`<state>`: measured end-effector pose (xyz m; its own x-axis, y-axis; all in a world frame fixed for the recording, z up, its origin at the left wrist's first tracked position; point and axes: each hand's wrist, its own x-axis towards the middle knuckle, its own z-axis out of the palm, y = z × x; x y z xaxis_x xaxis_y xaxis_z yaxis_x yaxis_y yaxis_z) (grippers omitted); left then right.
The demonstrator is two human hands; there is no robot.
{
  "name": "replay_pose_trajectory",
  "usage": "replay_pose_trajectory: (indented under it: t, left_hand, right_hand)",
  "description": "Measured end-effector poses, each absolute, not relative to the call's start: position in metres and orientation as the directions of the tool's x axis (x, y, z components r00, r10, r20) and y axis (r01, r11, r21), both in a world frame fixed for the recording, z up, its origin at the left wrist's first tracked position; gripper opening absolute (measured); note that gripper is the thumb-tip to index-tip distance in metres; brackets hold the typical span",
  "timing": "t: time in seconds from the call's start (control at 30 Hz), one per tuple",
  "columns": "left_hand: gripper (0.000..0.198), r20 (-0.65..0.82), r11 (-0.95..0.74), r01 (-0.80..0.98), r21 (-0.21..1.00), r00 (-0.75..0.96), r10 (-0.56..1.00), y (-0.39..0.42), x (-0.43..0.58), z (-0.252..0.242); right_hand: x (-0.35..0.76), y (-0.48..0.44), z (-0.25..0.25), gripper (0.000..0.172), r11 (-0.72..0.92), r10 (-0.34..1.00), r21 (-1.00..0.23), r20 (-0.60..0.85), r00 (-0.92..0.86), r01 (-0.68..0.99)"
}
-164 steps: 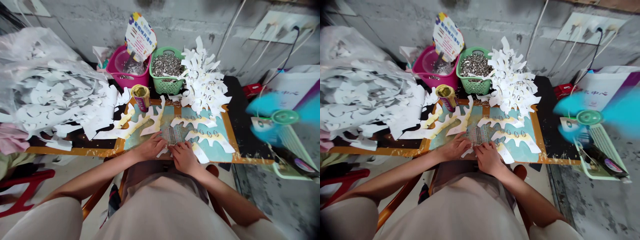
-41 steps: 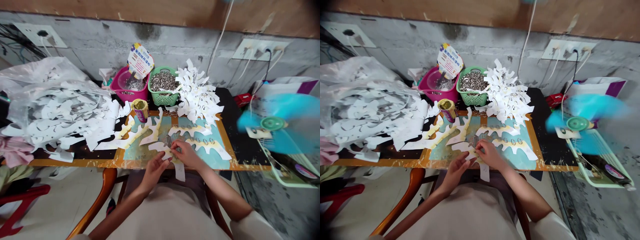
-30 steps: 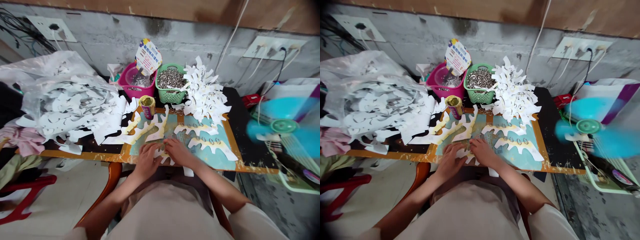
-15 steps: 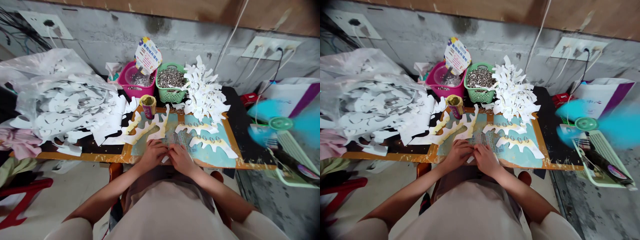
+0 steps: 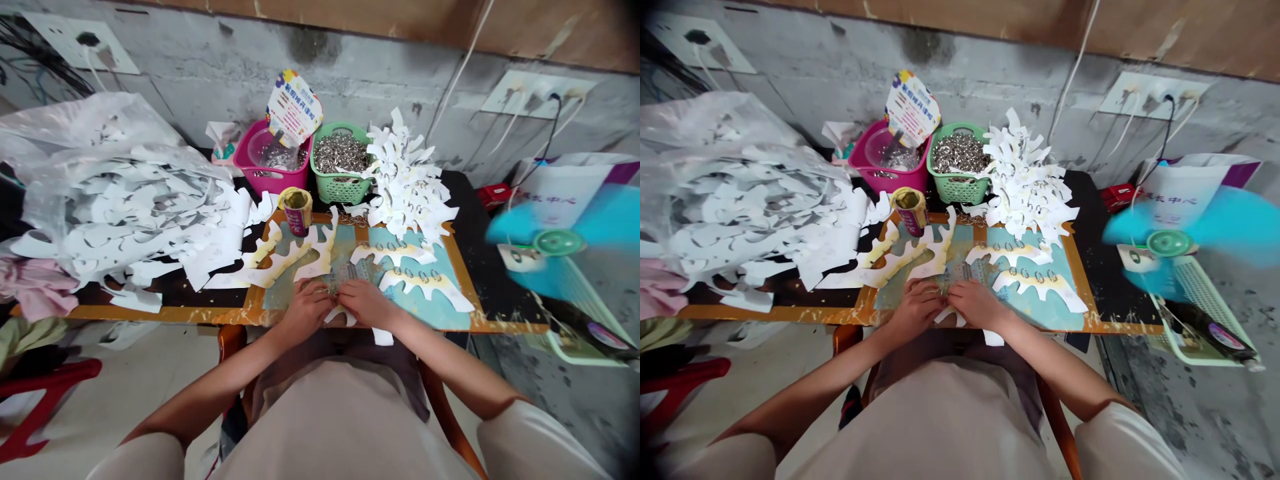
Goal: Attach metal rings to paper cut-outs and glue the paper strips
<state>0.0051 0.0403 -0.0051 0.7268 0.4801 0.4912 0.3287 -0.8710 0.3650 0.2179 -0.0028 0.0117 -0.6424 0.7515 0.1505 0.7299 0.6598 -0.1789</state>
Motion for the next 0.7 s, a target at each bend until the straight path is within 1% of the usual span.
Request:
replay_pose_trajectory:
  t: [0.13, 0.23, 0.3, 0.37, 0.4, 0.53, 0.6, 0.67, 0.7]
  left_hand:
    - [0.018, 0.456, -0.866, 0.356, 0.351, 0.743, 0.49, 0.043, 0.005, -0.001]
    - [0.015, 0.437, -0.887, 0.344, 0.307, 0.777, 0.452, 0.042, 0.003, 0.0]
    - [0.015, 0.434, -0.905, 0.325, 0.273, 0.798, 0.418, 0.04, 0.002, 0.001]
    - [0.016, 0.425, -0.918, 0.314, 0.24, 0.817, 0.391, 0.039, 0.001, 0.001]
    - [0.016, 0.422, -0.923, 0.311, 0.226, 0.823, 0.38, 0.038, 0.001, 0.001]
    - [0.015, 0.446, -0.938, 0.291, 0.189, 0.825, 0.346, 0.036, 0.001, -0.001]
    - [0.016, 0.44, -0.938, 0.291, 0.187, 0.829, 0.345, 0.036, 0.001, -0.003]
    - [0.018, 0.426, -0.933, 0.29, 0.215, 0.831, 0.356, 0.036, -0.001, -0.002]
    - [0.02, 0.417, -0.926, 0.285, 0.249, 0.831, 0.368, 0.037, -0.002, 0.0]
  right_hand:
    - [0.219, -0.015, 0.008, 0.011, 0.654, 0.754, -0.099, 0.169, -0.635, 0.75]
    - [0.219, -0.025, 0.007, 0.012, 0.612, 0.788, -0.1, 0.164, -0.594, 0.784]
    - [0.219, -0.029, 0.008, 0.016, 0.584, 0.811, -0.136, 0.136, -0.569, 0.8]
    - [0.22, -0.031, 0.012, 0.021, 0.563, 0.826, -0.205, 0.128, -0.548, 0.801]
    - [0.221, -0.031, 0.014, 0.023, 0.554, 0.832, -0.251, 0.147, -0.534, 0.794]
    - [0.219, -0.034, 0.016, 0.03, 0.528, 0.846, -0.419, 0.333, -0.416, 0.739]
    - [0.215, -0.037, 0.012, 0.034, 0.516, 0.851, -0.451, 0.37, -0.374, 0.728]
    - [0.21, -0.04, 0.007, 0.037, 0.485, 0.869, -0.461, 0.347, -0.353, 0.743]
    - [0.207, -0.041, 0.004, 0.038, 0.465, 0.881, -0.463, 0.33, -0.34, 0.754]
